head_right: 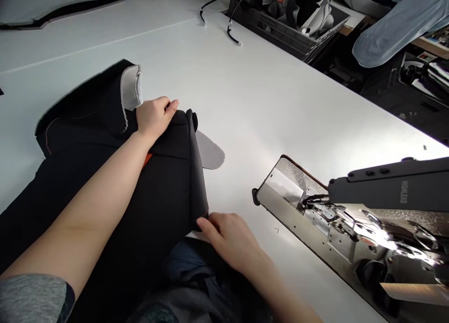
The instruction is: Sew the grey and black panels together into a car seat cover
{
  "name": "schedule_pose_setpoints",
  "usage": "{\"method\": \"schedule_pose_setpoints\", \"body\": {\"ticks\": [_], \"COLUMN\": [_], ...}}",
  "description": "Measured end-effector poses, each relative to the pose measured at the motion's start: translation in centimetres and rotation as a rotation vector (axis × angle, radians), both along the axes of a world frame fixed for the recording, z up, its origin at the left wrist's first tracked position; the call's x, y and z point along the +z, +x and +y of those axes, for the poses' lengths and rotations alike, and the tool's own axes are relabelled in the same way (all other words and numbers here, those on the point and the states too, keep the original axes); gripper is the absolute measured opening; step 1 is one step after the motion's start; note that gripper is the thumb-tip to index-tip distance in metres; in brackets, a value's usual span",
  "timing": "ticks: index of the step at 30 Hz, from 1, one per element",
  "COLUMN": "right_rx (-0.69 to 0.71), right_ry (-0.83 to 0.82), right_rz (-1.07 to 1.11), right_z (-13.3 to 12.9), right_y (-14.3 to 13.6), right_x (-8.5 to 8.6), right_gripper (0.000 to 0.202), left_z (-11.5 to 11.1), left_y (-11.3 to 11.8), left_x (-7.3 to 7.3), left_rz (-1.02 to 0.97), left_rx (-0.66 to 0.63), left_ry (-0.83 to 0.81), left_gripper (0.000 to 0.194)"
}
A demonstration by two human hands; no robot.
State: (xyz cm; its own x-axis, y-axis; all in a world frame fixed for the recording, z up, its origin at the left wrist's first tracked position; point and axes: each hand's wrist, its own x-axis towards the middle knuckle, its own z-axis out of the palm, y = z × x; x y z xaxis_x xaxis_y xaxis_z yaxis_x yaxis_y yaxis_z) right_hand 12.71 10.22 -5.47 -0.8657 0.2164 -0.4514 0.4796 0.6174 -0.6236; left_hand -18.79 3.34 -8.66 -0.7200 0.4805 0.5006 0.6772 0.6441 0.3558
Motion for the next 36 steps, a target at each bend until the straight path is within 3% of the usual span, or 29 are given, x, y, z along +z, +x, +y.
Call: {"method": "schedule_pose_setpoints", "body": {"ticks": [3,7,10,13,15,17,21,23,25,31,36], "right_rx": [-0.057,-0.063,-0.239,-0.518,-0.584,-0.572,-0.485,-0.461,-0.498,-0.671,-0.653], "right_ry": [-0.193,-0.731,-0.935,-0.95,-0.957,-0.89,-0.512,-0.464,-0.569,-1.142,-1.238], "right_rz": [-0.016,0.137,0.27,0.315,0.297,0.301,0.398,0.426,0.465,0.383,0.34], "right_z": [-1.1,-2.7,-4.0,-4.5,-4.2,-3.5,-2.4,-2.3,-2.5,-3.6,-3.1], "right_y": [1.5,2.1,1.0,-0.9,-1.8,-2.2,-2.0,-1.9,-1.9,-1.8,-1.5], "right_x": [-1.0,-1.9,-2.3,-2.8,-3.1,-3.4,-3.9,-4.0,-3.9,-3.3,-3.5], "right_gripper": [0.046,0.042,0.05,0.045,0.04,0.035,0.026,0.025,0.025,0.028,0.029], "left_z": [-0.1,-0.8,-1.2,-1.2,-1.1,-1.1,-1.1,-1.2,-1.2,-1.0,-0.7], "left_y": [-0.1,-0.7,-1.0,-1.0,-0.9,-0.8,-0.7,-0.6,-0.6,-0.1,0.0], "left_x": [0.2,0.9,1.3,1.4,1.3,1.3,1.5,1.5,1.6,1.4,0.9], "left_rz": [-0.003,0.009,0.014,0.052,0.073,0.074,0.047,0.032,0.017,-0.018,-0.063], "left_rx": [-0.023,0.009,0.056,0.059,0.055,0.06,0.06,0.063,0.064,0.031,-0.005], "left_ry": [0.042,0.127,0.144,0.156,0.174,0.182,0.152,0.147,0.15,0.118,0.112], "left_gripper": [0.05,0.052,0.052,0.052,0.052,0.051,0.047,0.047,0.047,0.05,0.05]}}
